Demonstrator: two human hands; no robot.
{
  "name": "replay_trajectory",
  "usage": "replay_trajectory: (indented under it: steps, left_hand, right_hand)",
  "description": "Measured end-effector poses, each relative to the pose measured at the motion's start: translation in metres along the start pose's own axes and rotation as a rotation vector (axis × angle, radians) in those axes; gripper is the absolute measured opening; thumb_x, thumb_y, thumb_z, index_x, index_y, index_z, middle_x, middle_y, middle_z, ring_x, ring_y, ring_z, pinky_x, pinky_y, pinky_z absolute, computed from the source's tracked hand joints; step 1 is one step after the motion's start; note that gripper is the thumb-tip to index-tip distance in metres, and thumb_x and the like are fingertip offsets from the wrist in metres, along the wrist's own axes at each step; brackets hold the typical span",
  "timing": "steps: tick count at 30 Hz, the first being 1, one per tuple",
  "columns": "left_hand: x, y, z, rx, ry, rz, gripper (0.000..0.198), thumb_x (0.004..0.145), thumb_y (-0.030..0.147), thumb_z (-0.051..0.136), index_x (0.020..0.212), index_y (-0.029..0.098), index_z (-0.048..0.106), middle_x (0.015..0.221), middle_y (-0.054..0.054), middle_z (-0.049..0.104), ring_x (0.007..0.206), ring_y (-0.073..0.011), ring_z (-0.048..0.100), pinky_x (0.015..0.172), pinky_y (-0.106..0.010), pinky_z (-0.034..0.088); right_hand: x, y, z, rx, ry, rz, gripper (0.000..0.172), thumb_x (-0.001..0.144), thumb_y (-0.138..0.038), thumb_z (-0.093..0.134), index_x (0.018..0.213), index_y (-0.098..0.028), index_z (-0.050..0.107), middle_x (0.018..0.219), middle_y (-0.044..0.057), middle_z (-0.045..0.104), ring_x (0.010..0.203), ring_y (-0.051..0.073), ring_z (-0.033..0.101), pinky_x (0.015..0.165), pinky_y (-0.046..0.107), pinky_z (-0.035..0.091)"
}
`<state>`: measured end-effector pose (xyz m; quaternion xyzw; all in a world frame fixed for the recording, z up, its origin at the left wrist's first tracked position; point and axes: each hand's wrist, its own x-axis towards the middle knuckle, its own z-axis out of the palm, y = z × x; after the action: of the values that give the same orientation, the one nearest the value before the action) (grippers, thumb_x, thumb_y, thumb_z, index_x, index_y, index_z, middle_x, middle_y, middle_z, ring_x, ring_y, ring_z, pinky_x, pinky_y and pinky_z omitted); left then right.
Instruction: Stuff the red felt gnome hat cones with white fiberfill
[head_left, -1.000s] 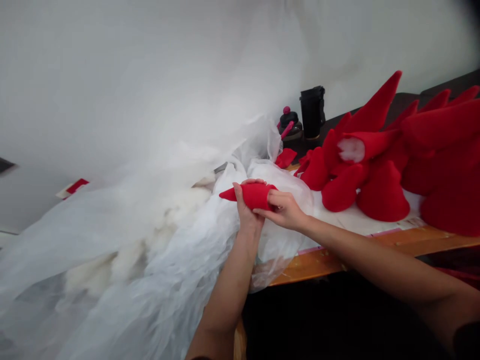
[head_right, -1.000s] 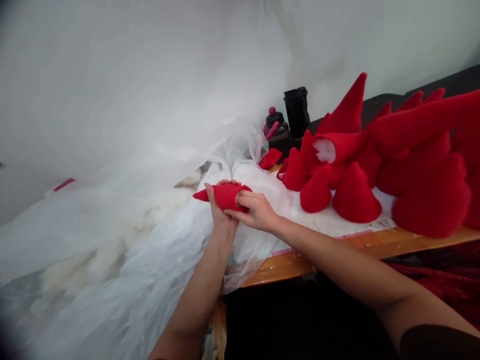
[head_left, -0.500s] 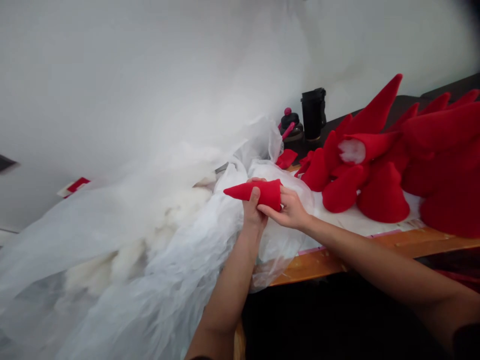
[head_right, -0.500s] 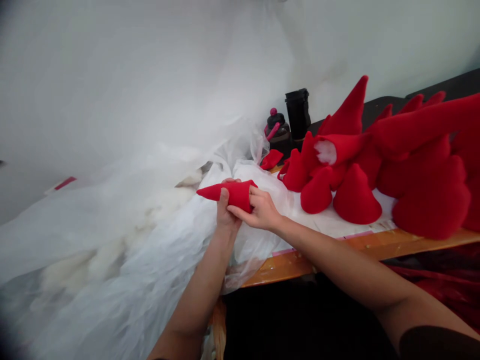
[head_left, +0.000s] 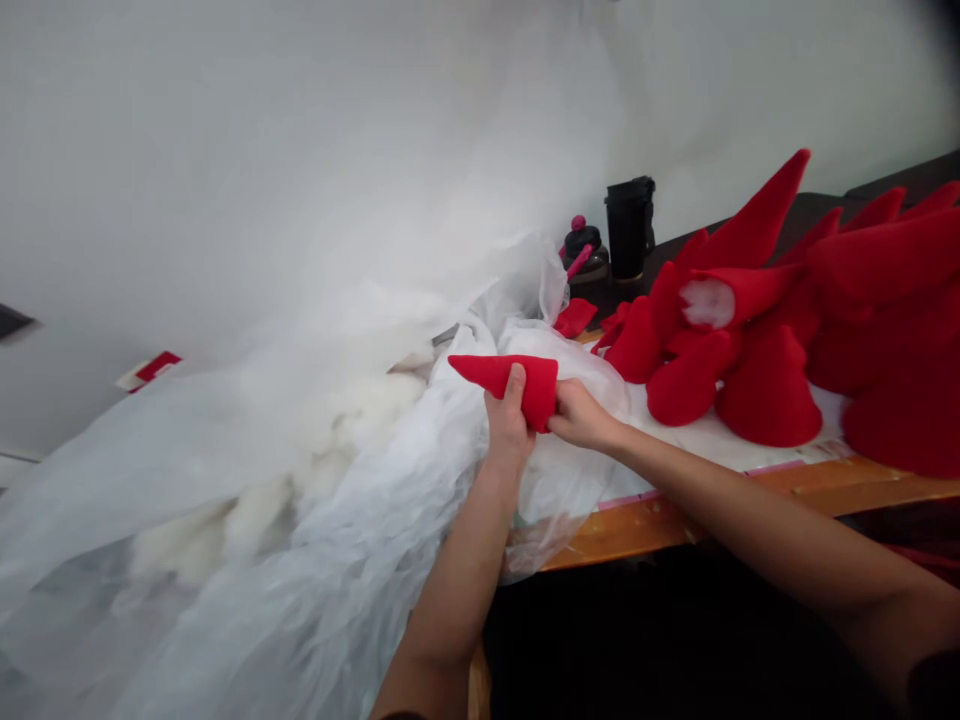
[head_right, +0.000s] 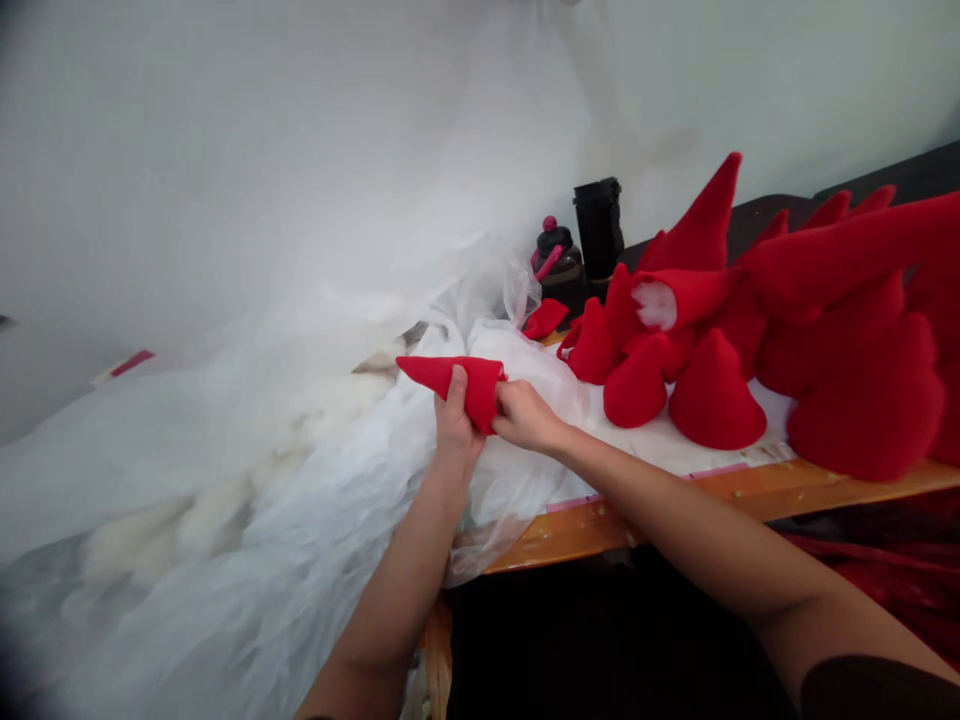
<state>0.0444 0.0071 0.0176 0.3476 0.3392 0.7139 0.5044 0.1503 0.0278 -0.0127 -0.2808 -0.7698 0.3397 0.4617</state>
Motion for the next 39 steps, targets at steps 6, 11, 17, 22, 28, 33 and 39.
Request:
replay_trajectory:
  steps: [6, 11, 17, 22, 28, 33, 39]
  left_hand:
    - [0.013, 0.009, -0.005, -0.114, 0.144, -0.034, 0.043, 0.084, 0.053, 0.069, 0.069, 0.019, 0.050, 0.059, 0.005, 0.050, 0.053, -0.0084, 0.050, 0.057, -0.024, 0.043]
    - [0.023, 0.019, -0.009, -0.233, 0.105, -0.047, 0.046, 0.098, 0.048, 0.052, 0.062, 0.020, 0.044, 0.056, 0.004, 0.044, 0.052, -0.0084, 0.045, 0.060, -0.023, 0.045]
    - [0.017, 0.018, -0.007, -0.178, 0.040, -0.108, 0.044, 0.094, 0.057, 0.053, 0.077, 0.018, 0.063, 0.071, -0.001, 0.063, 0.066, -0.0129, 0.060, 0.073, -0.028, 0.051]
    - [0.008, 0.015, -0.010, 0.031, -0.031, -0.001, 0.038, 0.082, 0.054, 0.072, 0.095, 0.019, 0.069, 0.090, -0.003, 0.069, 0.082, -0.0153, 0.066, 0.081, -0.028, 0.051]
    - [0.002, 0.007, -0.006, 0.080, 0.010, 0.056, 0.033, 0.072, 0.044, 0.083, 0.090, 0.020, 0.068, 0.080, 0.001, 0.067, 0.073, -0.0131, 0.063, 0.073, -0.027, 0.050]
    - [-0.002, -0.002, -0.007, 0.146, -0.056, 0.022, 0.031, 0.068, 0.043, 0.087, 0.087, 0.023, 0.073, 0.090, -0.002, 0.072, 0.087, -0.0182, 0.067, 0.088, -0.033, 0.053]
    - [0.002, 0.010, -0.009, 0.000, -0.205, 0.091, 0.054, 0.077, 0.061, 0.073, 0.114, 0.023, 0.068, 0.114, -0.009, 0.070, 0.105, -0.0239, 0.066, 0.097, -0.038, 0.052]
  right_hand:
    - [0.001, -0.018, -0.001, 0.328, -0.101, 0.041, 0.038, 0.086, -0.041, 0.055, 0.058, -0.020, 0.040, 0.059, -0.002, 0.043, 0.057, 0.012, 0.041, 0.053, 0.025, 0.034]
    - [-0.002, -0.026, -0.007, 0.190, 0.135, -0.137, 0.024, 0.083, -0.042, 0.064, 0.081, -0.019, 0.058, 0.094, 0.007, 0.061, 0.085, 0.021, 0.059, 0.071, 0.032, 0.048]
    - [-0.005, -0.026, -0.011, 0.090, 0.176, -0.275, 0.032, 0.095, -0.047, 0.054, 0.111, -0.020, 0.062, 0.111, 0.012, 0.068, 0.104, 0.028, 0.063, 0.095, 0.043, 0.048]
    - [-0.005, -0.027, -0.004, 0.044, -0.030, -0.189, 0.049, 0.090, -0.061, 0.059, 0.112, -0.017, 0.061, 0.114, 0.014, 0.068, 0.104, 0.031, 0.064, 0.093, 0.047, 0.050]
    - [-0.004, -0.028, -0.005, 0.581, -0.136, 0.014, 0.057, 0.085, -0.058, 0.068, 0.126, -0.020, 0.058, 0.125, 0.010, 0.065, 0.120, 0.026, 0.059, 0.105, 0.043, 0.048]
    - [0.001, -0.025, -0.005, 0.994, -0.081, 0.242, 0.045, 0.086, -0.056, 0.067, 0.110, -0.018, 0.065, 0.098, 0.007, 0.071, 0.091, 0.021, 0.068, 0.081, 0.032, 0.057]
    - [0.004, -0.031, -0.006, 0.590, 0.162, 0.113, 0.040, 0.089, -0.056, 0.062, 0.077, -0.018, 0.067, 0.076, 0.003, 0.066, 0.076, 0.018, 0.063, 0.077, 0.033, 0.053]
